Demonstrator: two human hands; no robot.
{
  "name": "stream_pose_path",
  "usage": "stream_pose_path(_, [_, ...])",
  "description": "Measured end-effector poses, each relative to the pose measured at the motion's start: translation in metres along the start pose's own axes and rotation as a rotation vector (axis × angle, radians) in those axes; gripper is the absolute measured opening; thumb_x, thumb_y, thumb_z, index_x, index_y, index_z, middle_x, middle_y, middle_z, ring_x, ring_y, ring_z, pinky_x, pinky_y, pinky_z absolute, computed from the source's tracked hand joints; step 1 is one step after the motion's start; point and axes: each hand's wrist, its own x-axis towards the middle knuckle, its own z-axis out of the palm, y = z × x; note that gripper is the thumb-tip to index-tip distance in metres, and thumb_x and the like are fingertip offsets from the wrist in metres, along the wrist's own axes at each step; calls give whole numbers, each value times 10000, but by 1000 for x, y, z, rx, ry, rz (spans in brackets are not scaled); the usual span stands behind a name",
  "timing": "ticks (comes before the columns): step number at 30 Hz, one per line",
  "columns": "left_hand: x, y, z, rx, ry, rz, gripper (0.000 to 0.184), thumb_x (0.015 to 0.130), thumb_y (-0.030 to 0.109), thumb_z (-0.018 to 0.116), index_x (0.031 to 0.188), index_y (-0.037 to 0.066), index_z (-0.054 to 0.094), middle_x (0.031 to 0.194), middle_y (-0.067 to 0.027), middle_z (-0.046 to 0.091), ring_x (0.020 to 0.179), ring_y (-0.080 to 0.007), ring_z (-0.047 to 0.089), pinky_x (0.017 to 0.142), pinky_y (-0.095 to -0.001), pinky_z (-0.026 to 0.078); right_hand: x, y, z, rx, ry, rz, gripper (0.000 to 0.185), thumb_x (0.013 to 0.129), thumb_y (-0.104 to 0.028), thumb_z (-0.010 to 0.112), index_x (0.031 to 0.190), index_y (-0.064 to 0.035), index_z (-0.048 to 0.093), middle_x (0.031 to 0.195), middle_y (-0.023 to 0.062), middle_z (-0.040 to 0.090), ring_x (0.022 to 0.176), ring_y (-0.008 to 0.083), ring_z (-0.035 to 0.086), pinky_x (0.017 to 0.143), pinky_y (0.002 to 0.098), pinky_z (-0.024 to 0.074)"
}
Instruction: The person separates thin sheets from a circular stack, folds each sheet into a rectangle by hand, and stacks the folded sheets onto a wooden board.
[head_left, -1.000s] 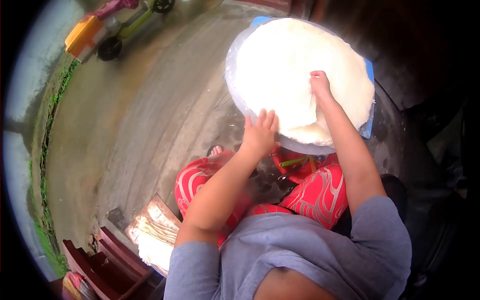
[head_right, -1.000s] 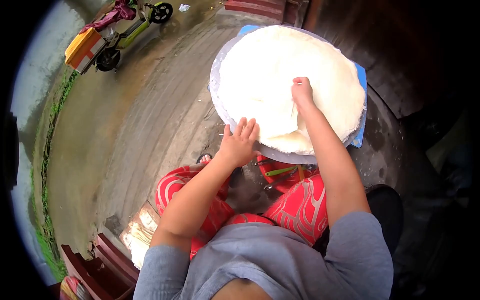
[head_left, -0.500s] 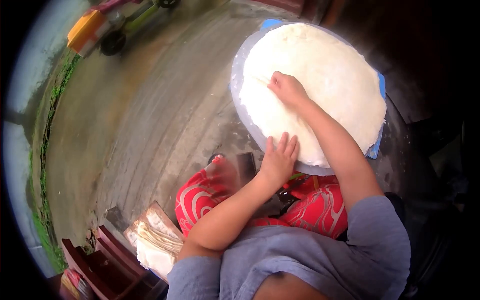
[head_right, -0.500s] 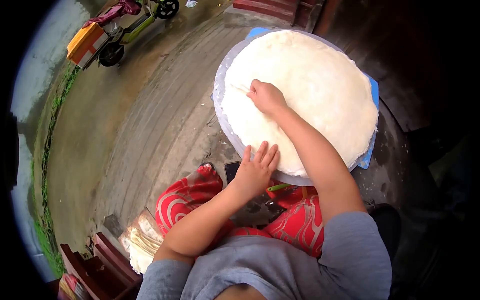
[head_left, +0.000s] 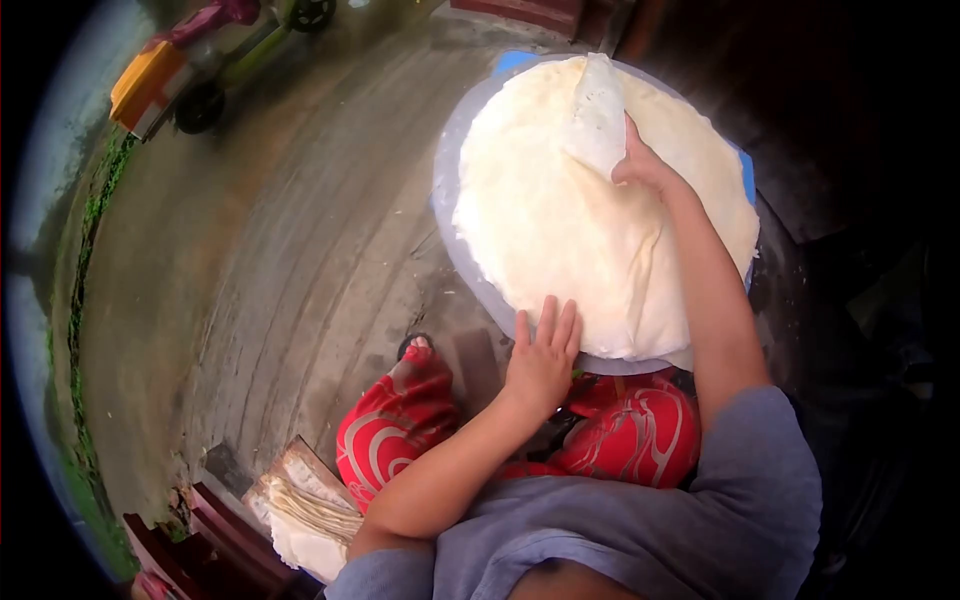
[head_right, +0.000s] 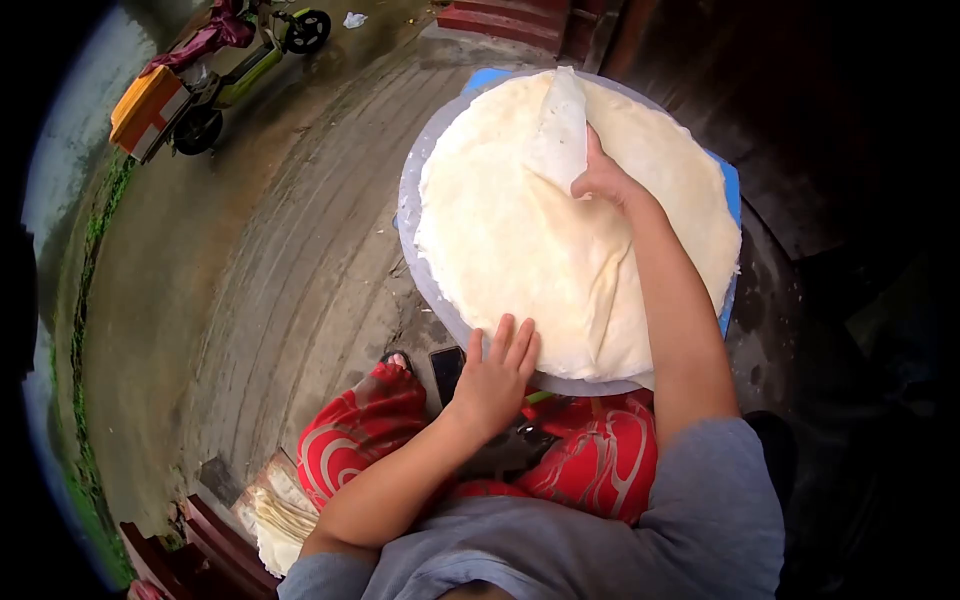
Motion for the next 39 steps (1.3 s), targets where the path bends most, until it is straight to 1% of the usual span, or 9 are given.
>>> stream_pose_path(5, [2, 3, 3, 19, -8, -4, 568, 867, 211, 438, 1386, 5, 334, 1476, -139, 284, 1351, -347, 278, 1026, -539, 283, 17, -43, -6, 956, -355, 156, 1190, 620, -105, 737, 1465, -74, -100, 1420, 155, 356, 1271, 301, 398, 1047, 402, 285])
stream_pose_path(12, [5, 8, -1, 95, -55, 9, 574, 868, 223, 432, 1382, -11, 330, 1471, -160, 284, 1346, -369, 277, 1027, -542, 281, 36, -56, 8, 552, 6, 445, 384, 850, -223, 649, 1154, -7, 557, 1055, 88, 640, 946, 200, 632, 822, 343, 502])
stream_pose_path(18, [20, 3, -24, 18, 27, 2, 492, 814, 220, 532, 1238, -26, 487, 1264, -142, 504, 1182, -315, 468, 963, -477, 377, -13, -30, -59, 692, 144, 241, 280, 879, -186, 615, 1100, -15, 585, 1008, 66, 651, 898, 193, 637, 767, 335, 513])
stream_pose_path(21, [29, 14, -24, -462, 38, -28, 419, 859, 281, 558, 1151, -19, 538, 1088, -113, 592, 1029, -266, 559, 892, -388, 440, -78, -28, -109, 876, 263, 192, 235, 887, -182, 616, 1052, -16, 595, 995, 71, 654, 894, 187, 634, 780, 327, 512])
stream_pose_path(23, [32, 27, -16, -1800, -352, -351, 486, 931, 422, 487, 1141, -12, 543, 1029, -105, 622, 962, -242, 590, 848, -340, 470, -125, -29, -143, 897, 319, 118, 232, 890, -184, 616, 1047, -13, 595, 994, 73, 654, 892, 182, 634, 784, 322, 513])
stream_pose_path(27, [38, 59, -20, -2812, -687, -600, 842, 871, 643, 418, 1279, -90, 342, 1217, -209, 508, 1141, -341, 509, 983, -436, 424, -219, -57, -195, 831, 481, -61, 230, 909, -208, 599, 1040, -19, 599, 953, 67, 663, 851, 158, 650, 758, 295, 530])
stream_pose_path(31, [60, 105, -26, -3053, -497, -690, 926, 818, 663, 478, 1307, -97, 277, 1301, -236, 437, 1204, -373, 453, 1034, -482, 369, -291, -82, -232, 840, 528, -249, 216, 949, -202, 524, 1069, -31, 583, 970, 62, 655, 855, 151, 648, 745, 288, 531])
stream_pose_path(33, [62, 118, -29, -3103, -389, -447, 763, 865, 538, 537, 1295, -58, 330, 1302, -226, 444, 1204, -351, 464, 1042, -478, 364, -319, -101, -243, 804, 545, -321, 244, 966, -228, 488, 1085, -33, 573, 993, 61, 652, 882, 150, 642, 773, 280, 523])
stream_pose_path(39, [50, 122, -83, -3048, -337, -693, 343, 876, 146, 578, 1178, 13, 485, 1189, -161, 564, 1145, -288, 530, 991, -455, 423, -380, -121, -289, 796, 504, -517, 402, 997, -295, 365, 1247, -13, 504, 1181, 142, 592, 1046, 240, 611, 892, 369, 510])
